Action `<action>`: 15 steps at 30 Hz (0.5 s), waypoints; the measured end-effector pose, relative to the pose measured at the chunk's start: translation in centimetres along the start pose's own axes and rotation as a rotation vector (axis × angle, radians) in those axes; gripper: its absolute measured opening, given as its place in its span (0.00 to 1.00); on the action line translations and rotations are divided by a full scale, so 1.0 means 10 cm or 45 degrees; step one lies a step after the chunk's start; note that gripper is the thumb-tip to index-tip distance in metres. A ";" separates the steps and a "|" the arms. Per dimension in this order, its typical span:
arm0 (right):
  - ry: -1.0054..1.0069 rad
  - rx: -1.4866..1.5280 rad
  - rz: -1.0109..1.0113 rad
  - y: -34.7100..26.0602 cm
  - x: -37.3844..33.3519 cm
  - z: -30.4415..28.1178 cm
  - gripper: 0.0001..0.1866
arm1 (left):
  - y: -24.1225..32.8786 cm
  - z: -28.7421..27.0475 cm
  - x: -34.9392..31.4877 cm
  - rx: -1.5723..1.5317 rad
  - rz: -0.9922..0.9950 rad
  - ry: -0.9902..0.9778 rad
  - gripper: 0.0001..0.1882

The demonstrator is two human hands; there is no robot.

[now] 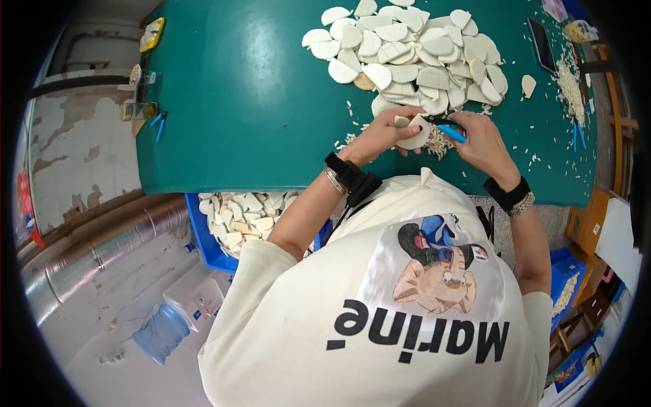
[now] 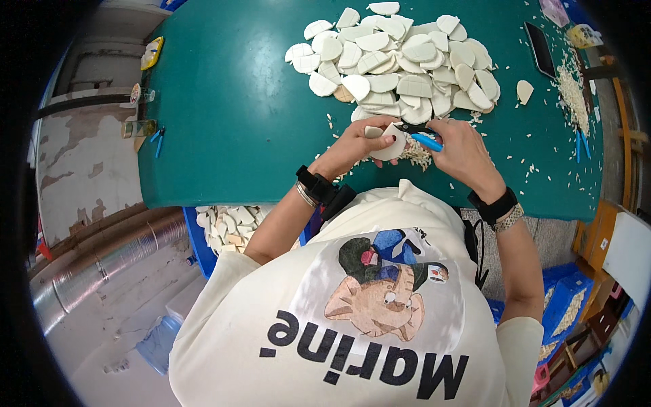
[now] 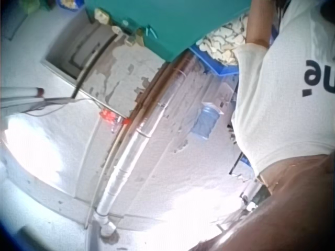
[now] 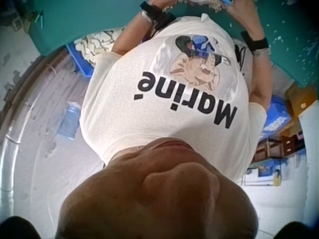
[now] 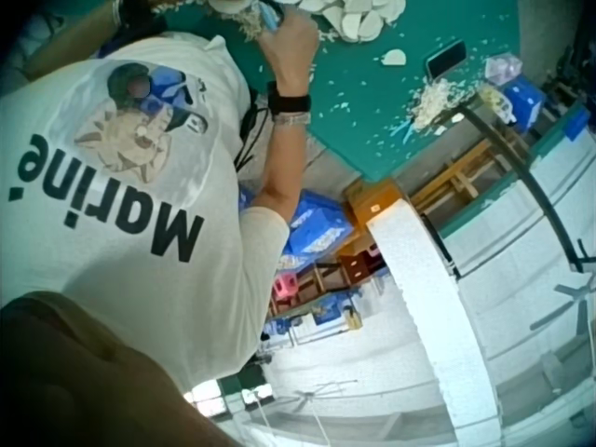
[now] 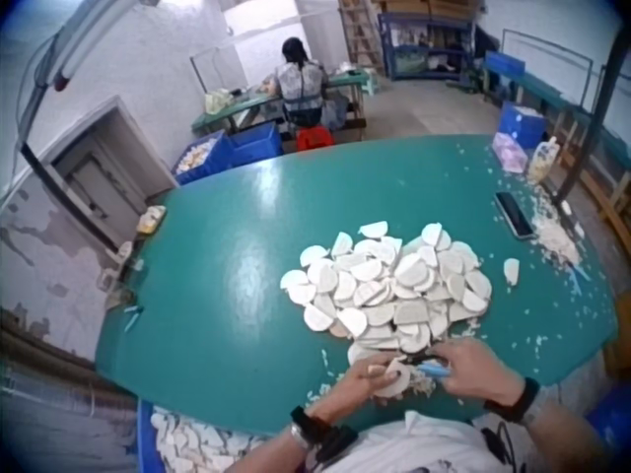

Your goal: Trimming the edges of circular white plastic parts using a hand tool to remove excess material.

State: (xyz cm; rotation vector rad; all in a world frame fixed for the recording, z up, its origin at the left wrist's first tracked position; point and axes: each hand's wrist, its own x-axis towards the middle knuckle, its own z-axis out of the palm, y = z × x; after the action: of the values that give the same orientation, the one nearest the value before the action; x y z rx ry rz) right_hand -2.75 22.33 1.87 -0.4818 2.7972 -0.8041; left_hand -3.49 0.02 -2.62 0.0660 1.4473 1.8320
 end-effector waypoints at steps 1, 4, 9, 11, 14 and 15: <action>-0.002 -0.018 -0.003 0.01 0.00 0.01 0.09 | 0.00 -0.01 0.00 0.002 -0.002 -0.008 0.20; -0.028 0.011 0.019 -0.03 0.01 0.00 0.08 | -0.02 -0.03 0.00 0.009 -0.010 -0.014 0.19; -0.074 0.000 0.063 -0.07 0.01 0.02 0.08 | -0.05 -0.05 0.01 0.012 -0.016 -0.003 0.18; -0.097 0.004 0.082 -0.07 0.02 0.04 0.08 | -0.06 -0.06 0.03 0.016 -0.022 0.006 0.18; -0.124 0.002 0.094 -0.05 0.03 0.08 0.09 | -0.09 -0.08 0.04 0.060 -0.019 0.017 0.17; -0.104 0.024 0.076 -0.03 0.03 0.10 0.09 | -0.09 -0.08 0.04 0.059 -0.023 0.018 0.17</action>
State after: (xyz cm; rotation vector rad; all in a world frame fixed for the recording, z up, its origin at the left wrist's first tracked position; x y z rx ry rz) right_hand -2.65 21.55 1.14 -0.4168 2.7129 -0.7791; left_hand -3.66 -0.31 -3.84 0.0629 1.4957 1.7884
